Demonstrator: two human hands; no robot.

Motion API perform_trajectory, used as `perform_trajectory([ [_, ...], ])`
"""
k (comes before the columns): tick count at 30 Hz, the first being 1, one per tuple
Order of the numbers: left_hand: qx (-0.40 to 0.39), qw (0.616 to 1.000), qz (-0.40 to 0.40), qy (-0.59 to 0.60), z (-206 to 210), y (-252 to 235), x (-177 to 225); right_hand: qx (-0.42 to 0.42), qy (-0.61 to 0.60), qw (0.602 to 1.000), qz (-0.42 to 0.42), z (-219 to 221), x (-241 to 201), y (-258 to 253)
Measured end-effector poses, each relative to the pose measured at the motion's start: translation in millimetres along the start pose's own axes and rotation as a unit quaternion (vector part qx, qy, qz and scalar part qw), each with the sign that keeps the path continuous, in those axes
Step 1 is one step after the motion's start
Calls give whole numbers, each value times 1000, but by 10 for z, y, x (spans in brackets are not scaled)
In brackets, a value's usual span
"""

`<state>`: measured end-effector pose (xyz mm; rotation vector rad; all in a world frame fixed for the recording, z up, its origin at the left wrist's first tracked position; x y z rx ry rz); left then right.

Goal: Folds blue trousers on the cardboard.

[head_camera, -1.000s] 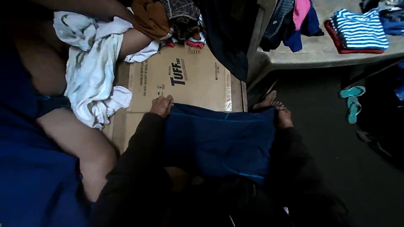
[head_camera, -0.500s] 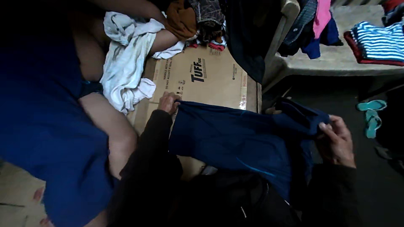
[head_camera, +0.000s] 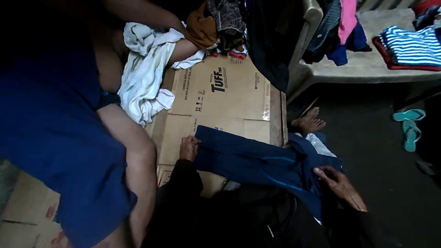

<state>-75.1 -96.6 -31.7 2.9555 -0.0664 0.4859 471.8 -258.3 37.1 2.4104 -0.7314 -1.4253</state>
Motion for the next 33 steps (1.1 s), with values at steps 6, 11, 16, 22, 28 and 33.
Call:
perform_trajectory([
  [6, 79, 996, -7, 31, -310, -80, 46, 41, -58, 992, -107, -1, -329, -58],
  [11, 112, 992, -6, 54, -597, -328, 237, 88, -367, 905, -196, -321, -494, 29],
  [16, 31, 996, 60, 54, -462, -284, 322, -51, -460, 828, -317, -428, -436, 544],
  [22, -38, 997, 39, 62, -64, -57, -83, -297, -340, 874, -180, -72, -92, 774],
  [28, 46, 989, -59, 129, -420, -179, -14, -80, -56, 995, -26, 121, -17, 407],
  [33, 36, 989, -50, 137, -427, -587, 104, -57, 27, 994, -86, 317, -240, 300],
])
Point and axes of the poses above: each hand's wrist, its own y-axis away from the middle knuckle, its own z-axis out of the palm, x = y × z, the point moved 7 cm from there along -y, towards the middle knuckle, and after that the axes turned 11 degrees about -y, right-handed, at the moved point
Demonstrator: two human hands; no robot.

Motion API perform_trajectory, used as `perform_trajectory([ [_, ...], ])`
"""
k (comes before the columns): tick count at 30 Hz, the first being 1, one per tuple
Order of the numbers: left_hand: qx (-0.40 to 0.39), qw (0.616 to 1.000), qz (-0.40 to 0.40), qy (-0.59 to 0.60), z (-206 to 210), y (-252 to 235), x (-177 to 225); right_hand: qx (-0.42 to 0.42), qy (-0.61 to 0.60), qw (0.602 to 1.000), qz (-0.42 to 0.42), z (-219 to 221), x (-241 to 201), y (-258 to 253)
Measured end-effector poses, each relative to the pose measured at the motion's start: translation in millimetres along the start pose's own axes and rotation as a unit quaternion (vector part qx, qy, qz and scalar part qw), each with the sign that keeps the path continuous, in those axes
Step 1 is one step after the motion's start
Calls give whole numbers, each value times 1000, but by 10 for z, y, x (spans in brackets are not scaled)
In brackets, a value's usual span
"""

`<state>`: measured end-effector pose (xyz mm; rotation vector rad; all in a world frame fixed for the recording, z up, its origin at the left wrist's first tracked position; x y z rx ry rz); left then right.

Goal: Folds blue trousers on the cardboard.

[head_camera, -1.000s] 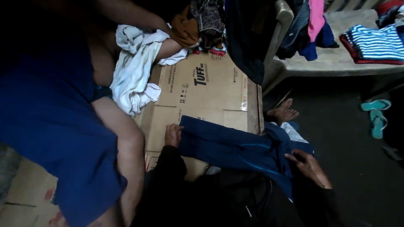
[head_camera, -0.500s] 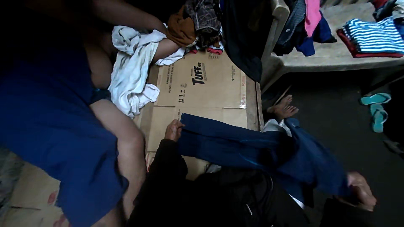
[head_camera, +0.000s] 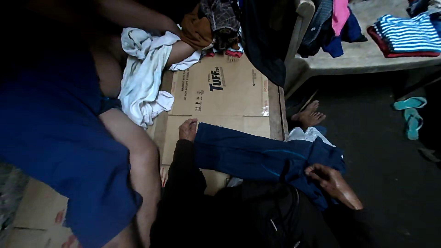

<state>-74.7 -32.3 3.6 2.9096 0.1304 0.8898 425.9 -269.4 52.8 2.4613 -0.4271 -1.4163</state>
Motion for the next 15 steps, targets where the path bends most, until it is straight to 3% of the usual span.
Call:
perform_trajectory([
  [2, -31, 999, 16, -42, 129, -168, -4, 22, -70, 997, -29, -125, -55, 68],
  [4, -70, 992, 42, -95, 291, -284, -11, 29, -221, 972, -79, -321, -123, 251],
  [7, -79, 984, 76, -143, 441, -352, -22, -55, -347, 926, -142, -540, -248, 630],
  [10, -73, 987, 73, -126, 445, -338, -48, -84, -280, 953, -82, -510, -164, 799],
  [13, -98, 992, 37, -72, 379, -279, -19, 25, -111, 992, 63, -463, 25, 634],
  [15, -105, 994, 8, -9, 325, -236, -73, 94, -5, 989, 117, -432, 95, 413],
])
Point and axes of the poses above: each hand's wrist, its own y-axis away from the middle knuckle, its own z-axis out of the palm, x = y × z, the point moved 7 cm from there along -y, towards the middle knuckle, and after that the axes turned 11 degrees about -y, right-handed, at the moved point
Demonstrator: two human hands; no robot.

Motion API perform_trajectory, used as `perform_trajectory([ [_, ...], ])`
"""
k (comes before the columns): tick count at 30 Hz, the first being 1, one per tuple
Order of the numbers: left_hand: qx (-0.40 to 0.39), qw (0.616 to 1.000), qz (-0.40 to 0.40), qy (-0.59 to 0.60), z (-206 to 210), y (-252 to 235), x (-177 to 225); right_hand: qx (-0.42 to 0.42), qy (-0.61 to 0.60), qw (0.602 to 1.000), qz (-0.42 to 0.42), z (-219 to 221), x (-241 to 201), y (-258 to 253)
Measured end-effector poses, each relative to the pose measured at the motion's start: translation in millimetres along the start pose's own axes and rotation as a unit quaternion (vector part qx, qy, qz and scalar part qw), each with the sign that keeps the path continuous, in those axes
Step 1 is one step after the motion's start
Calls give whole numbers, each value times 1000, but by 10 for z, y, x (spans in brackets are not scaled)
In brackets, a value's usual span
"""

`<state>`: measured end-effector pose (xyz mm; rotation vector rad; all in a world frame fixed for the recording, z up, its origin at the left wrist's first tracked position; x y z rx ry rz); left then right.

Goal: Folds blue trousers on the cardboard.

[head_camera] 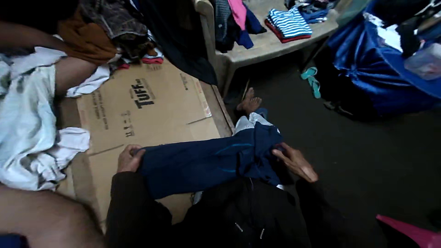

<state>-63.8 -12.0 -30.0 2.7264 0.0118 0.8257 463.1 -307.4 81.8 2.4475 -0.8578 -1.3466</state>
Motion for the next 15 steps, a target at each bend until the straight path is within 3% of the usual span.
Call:
perform_trajectory([
  [2, 5, 999, -22, 42, -10, 3, -129, 10, 55, 998, 14, 162, -31, -212],
  [4, 13, 999, -23, 41, -35, -21, -188, -37, 85, 995, 19, 364, -78, -361],
  [9, 60, 990, -47, 119, -75, -12, -234, -42, 52, 998, -23, 375, -76, -396],
  [13, 95, 955, -133, 247, -27, 21, -354, -31, -119, 992, -14, 101, 72, -189],
  [15, 97, 956, -126, 248, -51, 14, -343, -101, -225, 969, -17, -52, 119, 79],
])
Point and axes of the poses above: each hand's wrist, its own y-axis away from the middle knuckle, its own z-axis out of the palm, x = y × z, the point moved 7 cm from there along -y, towards the middle knuckle, and after that the axes turned 11 degrees about -y, right-handed, at the moved point
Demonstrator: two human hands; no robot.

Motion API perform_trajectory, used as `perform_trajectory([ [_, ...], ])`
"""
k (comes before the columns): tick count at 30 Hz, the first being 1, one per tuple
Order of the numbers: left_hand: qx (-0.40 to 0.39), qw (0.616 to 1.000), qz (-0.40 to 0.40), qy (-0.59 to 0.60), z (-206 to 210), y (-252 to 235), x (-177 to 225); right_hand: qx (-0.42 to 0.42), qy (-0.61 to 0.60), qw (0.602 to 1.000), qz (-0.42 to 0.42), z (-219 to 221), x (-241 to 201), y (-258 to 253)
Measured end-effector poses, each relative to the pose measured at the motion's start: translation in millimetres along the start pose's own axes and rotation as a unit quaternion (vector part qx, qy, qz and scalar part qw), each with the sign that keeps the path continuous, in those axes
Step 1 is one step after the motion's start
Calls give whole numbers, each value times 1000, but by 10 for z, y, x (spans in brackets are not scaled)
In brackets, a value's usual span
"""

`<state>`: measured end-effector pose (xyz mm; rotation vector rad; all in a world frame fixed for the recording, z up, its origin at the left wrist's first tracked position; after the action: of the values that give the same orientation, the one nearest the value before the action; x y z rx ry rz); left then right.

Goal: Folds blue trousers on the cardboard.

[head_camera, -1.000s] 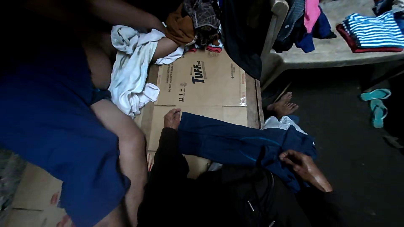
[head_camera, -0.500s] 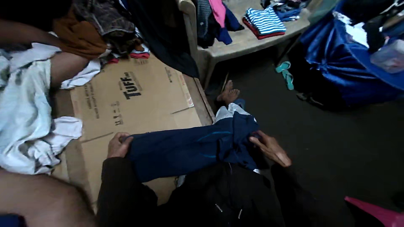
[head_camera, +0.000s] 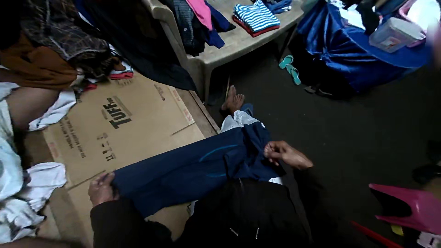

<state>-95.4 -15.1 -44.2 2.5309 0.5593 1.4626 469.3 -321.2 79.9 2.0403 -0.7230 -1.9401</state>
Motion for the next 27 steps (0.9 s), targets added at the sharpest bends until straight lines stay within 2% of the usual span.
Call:
perform_trajectory([
  [4, -9, 997, 64, -43, -66, -61, 28, -149, 18, 987, 62, -182, 145, 694],
  [7, -3, 997, 59, -43, -48, -20, 88, -216, 49, 963, 156, -145, 481, 1079],
  [9, -4, 997, 51, -51, 2, -23, 96, -245, 91, 945, 195, -59, 619, 1164],
  [11, -11, 997, 46, -64, 61, -24, 112, -196, 164, 947, 196, -117, 524, 1041],
  [13, -14, 997, 41, -66, 90, -17, 130, -78, 205, 968, 123, -295, 224, 764],
  [15, -15, 997, 42, -59, 92, -22, 135, 58, 186, 980, 41, -460, -56, 405],
  [17, -9, 997, 60, -47, 81, -67, 90, 167, 179, 970, -2, -587, -159, -1],
  [19, -4, 997, 66, -34, 78, -55, 71, 242, 213, 947, -3, -663, -125, -409],
  [23, -9, 999, 34, -12, 82, 42, 47, 268, 215, 939, 22, -574, 41, -977],
  [27, -6, 1000, 24, 8, 91, 49, 14, 271, 169, 948, 0, -510, 18, -1036],
])
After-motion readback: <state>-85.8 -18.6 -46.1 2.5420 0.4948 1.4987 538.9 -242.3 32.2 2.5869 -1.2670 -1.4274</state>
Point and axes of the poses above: each hand's wrist, its own y-axis away from the middle knuckle, its own z-axis out of the palm, x = y × z, the point moved 7 cm from there along -y, towards the middle knuckle, and after that the axes turned 11 degrees about -y, right-handed, at the moved point
